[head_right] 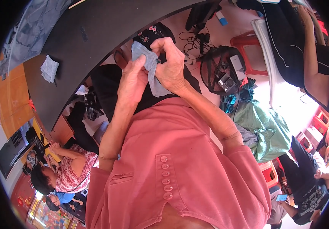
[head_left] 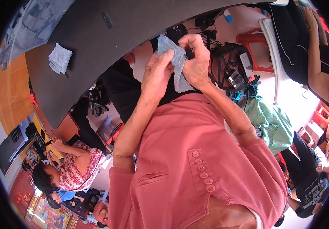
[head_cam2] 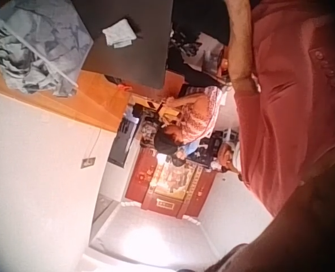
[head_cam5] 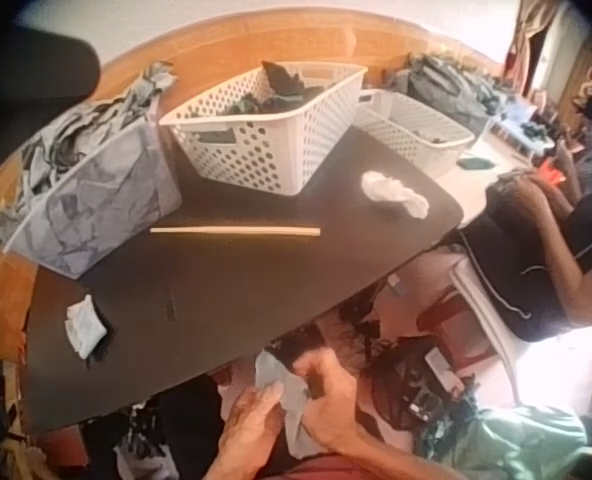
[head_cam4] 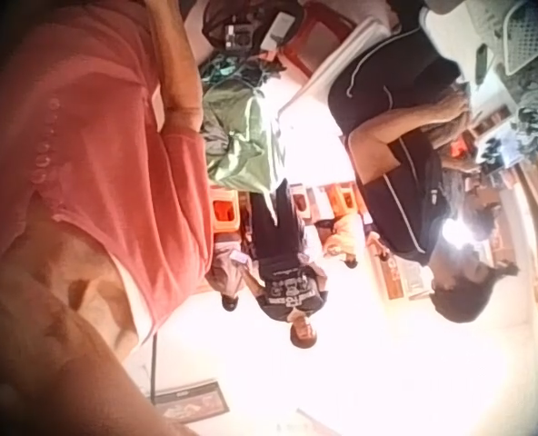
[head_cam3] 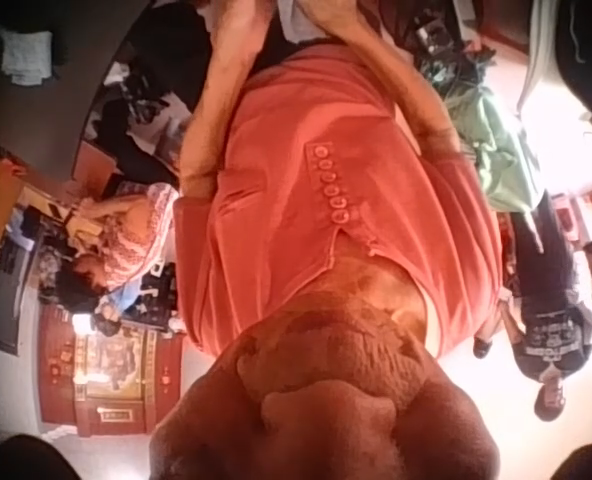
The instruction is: Turning sewn fabric tubes or components right-side out using a wooden stick as a turning tool.
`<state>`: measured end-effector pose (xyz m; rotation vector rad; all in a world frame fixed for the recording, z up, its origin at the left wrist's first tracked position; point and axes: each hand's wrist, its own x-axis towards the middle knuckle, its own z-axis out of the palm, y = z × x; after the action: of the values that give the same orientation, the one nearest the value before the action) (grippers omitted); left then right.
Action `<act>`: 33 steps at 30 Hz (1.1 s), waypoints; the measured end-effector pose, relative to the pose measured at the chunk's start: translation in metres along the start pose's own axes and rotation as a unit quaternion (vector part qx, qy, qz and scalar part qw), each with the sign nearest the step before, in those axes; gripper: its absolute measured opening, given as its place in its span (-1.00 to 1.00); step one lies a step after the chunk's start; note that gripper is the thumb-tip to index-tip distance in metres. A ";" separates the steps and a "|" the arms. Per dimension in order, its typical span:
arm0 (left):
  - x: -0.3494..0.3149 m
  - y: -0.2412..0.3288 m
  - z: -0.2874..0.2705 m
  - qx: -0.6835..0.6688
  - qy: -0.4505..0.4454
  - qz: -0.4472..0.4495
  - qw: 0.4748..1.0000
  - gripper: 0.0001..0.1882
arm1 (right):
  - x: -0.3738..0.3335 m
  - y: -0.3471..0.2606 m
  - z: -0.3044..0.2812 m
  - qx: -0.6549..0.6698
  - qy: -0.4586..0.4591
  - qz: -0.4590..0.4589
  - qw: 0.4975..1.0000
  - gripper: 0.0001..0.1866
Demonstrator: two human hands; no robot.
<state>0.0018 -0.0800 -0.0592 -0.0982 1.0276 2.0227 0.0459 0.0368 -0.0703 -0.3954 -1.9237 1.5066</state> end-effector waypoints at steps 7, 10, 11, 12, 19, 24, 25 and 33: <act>-0.008 0.000 -0.001 0.086 0.019 0.043 0.995 -0.72 | 0.008 -0.002 -0.007 -0.037 -0.070 -0.027 0.997 -0.72; -0.009 0.006 -0.004 0.133 -0.012 0.005 0.991 -0.71 | 0.005 0.000 -0.006 -0.013 -0.083 -0.053 0.995 -0.74; -0.008 0.006 0.001 0.105 0.003 0.011 0.994 -0.70 | 0.003 0.001 -0.004 -0.003 -0.079 -0.037 0.996 -0.74; -0.007 0.007 0.006 0.078 0.017 0.017 0.997 -0.70 | 0.002 0.002 -0.002 0.007 -0.074 -0.021 0.997 -0.74; -0.010 0.004 0.000 0.278 0.126 0.130 0.943 -0.74 | 0.007 0.001 0.001 0.013 -0.072 -0.031 0.997 -0.76; -0.017 0.008 -0.005 0.417 0.064 0.148 0.894 -0.72 | 0.011 0.004 0.003 0.016 -0.057 -0.099 0.993 -0.72; -0.017 0.009 -0.003 0.417 0.064 0.147 0.894 -0.72 | 0.010 0.004 0.004 0.016 -0.057 -0.098 0.993 -0.72; -0.006 0.018 0.003 0.402 0.091 0.199 0.889 -0.81 | 0.009 -0.003 0.003 -0.017 -0.054 -0.071 0.996 -0.78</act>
<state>-0.0061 -0.0875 -0.0439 0.4020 2.0639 1.7780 0.0374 0.0391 -0.0648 -0.1909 -2.0192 1.4305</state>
